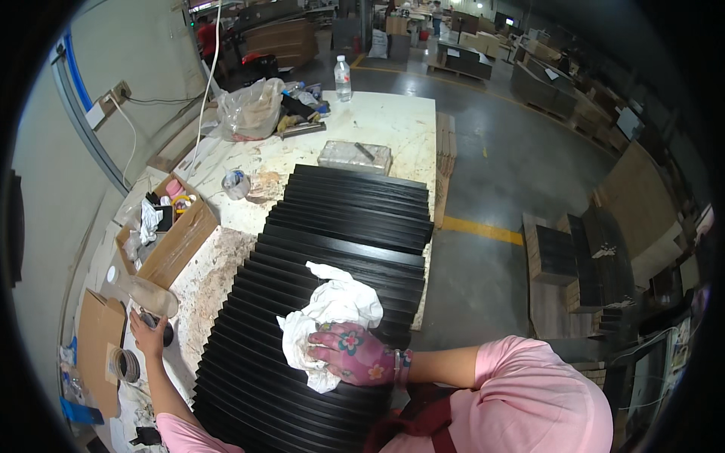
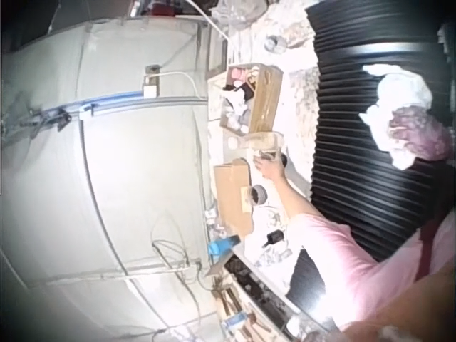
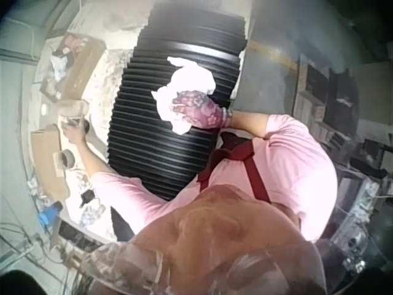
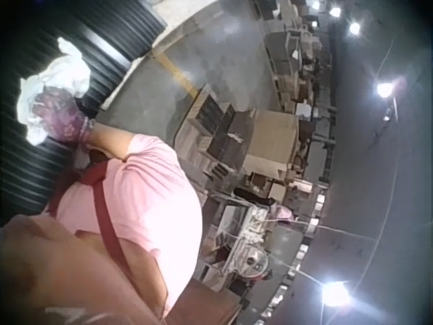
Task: The person applies a black substance to a series of wooden slats using a small brush. They use a white cloth to wipe the surface and then carefully brush the black substance into the grooves of the slats, handling a black circular container of the substance throughout.
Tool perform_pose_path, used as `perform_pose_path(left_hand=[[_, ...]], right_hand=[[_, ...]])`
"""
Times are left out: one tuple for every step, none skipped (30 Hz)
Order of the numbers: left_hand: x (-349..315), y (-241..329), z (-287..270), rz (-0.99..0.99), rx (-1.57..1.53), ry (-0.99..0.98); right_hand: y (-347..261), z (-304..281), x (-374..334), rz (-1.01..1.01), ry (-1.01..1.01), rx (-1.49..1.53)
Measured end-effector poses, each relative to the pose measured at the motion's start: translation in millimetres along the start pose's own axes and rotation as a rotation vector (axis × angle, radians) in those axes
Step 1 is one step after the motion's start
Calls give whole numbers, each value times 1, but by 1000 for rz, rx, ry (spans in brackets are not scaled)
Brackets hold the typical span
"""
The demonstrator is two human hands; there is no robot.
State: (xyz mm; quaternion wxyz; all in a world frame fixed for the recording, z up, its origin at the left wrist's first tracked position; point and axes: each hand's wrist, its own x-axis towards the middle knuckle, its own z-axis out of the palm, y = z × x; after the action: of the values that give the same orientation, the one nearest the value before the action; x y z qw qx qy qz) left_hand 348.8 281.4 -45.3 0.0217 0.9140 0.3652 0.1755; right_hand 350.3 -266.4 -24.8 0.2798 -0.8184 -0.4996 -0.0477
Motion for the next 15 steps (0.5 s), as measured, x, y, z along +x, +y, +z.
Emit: perform_pose_path(left_hand=[[-8, 10, -4, -7, 8, 5], [-12, 10, -13, 8, 2, 60], [-16, 10, -19, 22, -4, 113], [-21, 9, -25, 36, -12, 167], [-24, 8, -27, 65, -42, 220], [-29, 5, -25, 106, -90, 253], [-31, -3, -29, 146, -133, 298], [-38, -2, -38, 190, -175, 328], [-48, -4, -48, 208, -256, 302], [-54, -3, -55, 256, -314, 293], [-67, -11, -62, 285, -356, 278], [-97, -13, -78, 287, -382, 238], [-123, -3, -86, 291, -499, 169], [-151, 2, -93, 279, -537, 139], [-186, 14, -108, 248, -600, 83]], right_hand=[[-6, -11, 0, 18, 2, -57], [-8, -12, 0, 16, 15, -64], [-9, -12, 2, 14, 27, -71], [-9, -12, 2, 12, 39, -78], [-8, -13, 1, 13, 22, -99], [-5, -15, 0, -2, 49, -112], [-6, -18, 2, -26, 85, -124], [-8, -18, 1, -38, 113, -131], [-12, -19, 3, 28, 20, -95], [-9, -15, 10, 12, 22, -123], [-8, -12, 16, -46, 29, -143], [-10, -6, 23, -107, 8, -134], [-11, -10, 26, -55, -28, -157], [-19, -23, 29, -22, -71, -162], [-25, -27, 31, -75, -5, -143]])
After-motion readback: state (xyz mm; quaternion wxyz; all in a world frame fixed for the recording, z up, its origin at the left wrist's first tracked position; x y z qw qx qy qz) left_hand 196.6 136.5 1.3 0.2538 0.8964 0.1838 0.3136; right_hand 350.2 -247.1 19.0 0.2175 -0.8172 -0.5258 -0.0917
